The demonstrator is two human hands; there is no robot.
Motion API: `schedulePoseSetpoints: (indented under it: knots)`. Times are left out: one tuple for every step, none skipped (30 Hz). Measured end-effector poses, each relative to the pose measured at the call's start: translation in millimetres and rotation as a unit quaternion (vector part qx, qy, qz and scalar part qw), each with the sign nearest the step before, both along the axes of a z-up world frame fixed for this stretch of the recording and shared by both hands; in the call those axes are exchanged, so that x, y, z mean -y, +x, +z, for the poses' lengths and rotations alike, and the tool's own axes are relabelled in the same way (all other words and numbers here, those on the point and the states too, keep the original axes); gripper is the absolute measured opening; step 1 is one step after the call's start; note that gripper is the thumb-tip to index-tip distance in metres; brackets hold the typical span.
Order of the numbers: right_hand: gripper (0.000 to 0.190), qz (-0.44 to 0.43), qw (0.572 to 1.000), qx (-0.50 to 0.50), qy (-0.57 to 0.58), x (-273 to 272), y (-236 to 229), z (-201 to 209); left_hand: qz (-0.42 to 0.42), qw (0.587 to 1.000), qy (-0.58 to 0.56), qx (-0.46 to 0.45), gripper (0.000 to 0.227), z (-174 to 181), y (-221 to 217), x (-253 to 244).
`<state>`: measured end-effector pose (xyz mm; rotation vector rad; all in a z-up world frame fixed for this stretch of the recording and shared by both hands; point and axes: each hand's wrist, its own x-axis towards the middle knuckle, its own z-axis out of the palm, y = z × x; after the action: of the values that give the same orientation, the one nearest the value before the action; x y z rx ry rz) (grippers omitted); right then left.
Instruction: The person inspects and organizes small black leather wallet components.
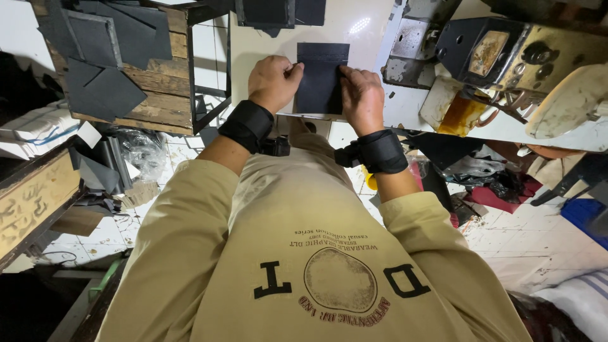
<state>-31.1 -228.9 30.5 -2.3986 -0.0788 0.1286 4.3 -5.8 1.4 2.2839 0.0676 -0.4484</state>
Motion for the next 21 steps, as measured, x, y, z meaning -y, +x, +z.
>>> schedulePoseSetpoints:
  knots:
    - [0.026,-0.001,1.0,0.0,-0.001,-0.4,-0.1,0.4,-0.001,1.0,-0.001,0.0,0.041,-2.0,-0.9,-0.7]
    - [0.025,-0.002,1.0,0.0,0.0,-0.6,-0.1,1.0,-0.002,1.0,-0.002,0.016,0.041,-3.9,-1.5,-1.1]
    - [0.025,-0.003,1.0,0.0,0.0,-0.7,0.0,1.6,-0.003,0.999,-0.004,0.032,0.04,-5.8,-1.9,-1.4]
    - [0.025,-0.004,1.0,0.001,-0.001,-0.6,-0.3,3.1,-0.004,0.999,-0.005,0.033,0.04,-6.4,-2.3,-1.6]
    - [0.025,-0.001,1.0,0.006,0.001,-0.3,-0.4,4.4,-0.006,0.999,-0.002,0.032,0.04,-7.2,-2.6,-1.7]
    - [0.026,0.001,1.0,0.011,0.004,-0.5,-1.0,5.5,-0.007,0.999,0.002,0.032,0.04,-7.9,-3.2,-2.3]
    - [0.026,-0.001,1.0,0.011,0.003,0.3,-1.4,5.8,-0.009,0.999,0.001,0.032,0.04,-7.9,-3.0,-1.3]
    - [0.027,-0.001,1.0,0.006,0.002,0.4,-1.7,6.0,-0.005,0.999,0.0,0.035,0.04,-7.7,-3.1,-1.2]
    - [0.027,-0.002,1.0,0.001,0.002,0.4,-2.0,6.2,-0.001,0.999,-0.001,0.038,0.039,-7.4,-3.2,-1.3]
    - [0.027,-0.003,1.0,0.001,0.002,0.8,-2.5,5.3,-0.001,0.999,-0.001,0.038,0.039,-6.8,-3.1,-1.2]
    - [0.028,0.005,1.0,0.012,-0.001,1.2,-3.0,4.5,0.001,1.0,-0.003,0.026,0.039,-6.2,-3.0,-1.2]
    - [0.029,0.013,1.0,0.023,-0.004,1.5,-3.0,3.7,0.003,1.0,-0.005,0.015,0.039,-5.5,-2.4,-1.2]
    - [0.029,0.013,1.0,0.023,-0.004,1.3,-3.2,4.0,0.003,1.0,-0.005,0.015,0.039,-6.1,-2.3,-1.3]
    - [0.029,0.014,1.0,0.024,-0.007,1.2,-3.6,4.2,0.001,1.0,-0.005,0.027,0.039,-6.8,-2.5,-1.3]
    - [0.03,0.015,1.0,0.025,-0.009,1.0,-3.9,4.4,-0.001,0.999,-0.004,0.039,0.039,-7.6,-2.6,-1.4]
    - [0.03,0.014,1.0,0.025,-0.009,1.2,-3.7,4.2,-0.001,0.999,-0.004,0.039,0.039,-6.3,-2.1,-1.3]
    - [0.03,0.018,0.999,0.028,-0.012,1.2,-3.4,3.9,-0.001,1.0,-0.002,0.026,0.039,-5.0,-1.6,-1.2]
    - [0.031,0.022,0.999,0.03,-0.015,1.2,-3.4,3.7,-0.001,1.0,0.0,0.013,0.039,-3.7,-1.3,-1.3]
    - [0.031,0.022,0.999,0.03,-0.015,0.9,-3.2,3.1,-0.001,1.0,0.0,0.013,0.039,-3.7,-1.0,-1.4]
    - [0.031,0.023,0.999,0.033,-0.015,1.0,-3.4,2.5,0.0,1.0,-0.002,0.013,0.039,-3.7,-0.9,-1.2]
    - [0.031,0.024,0.999,0.036,-0.015,1.1,-3.6,1.7,0.002,1.0,-0.004,0.014,0.038,-3.9,-0.9,-1.0]
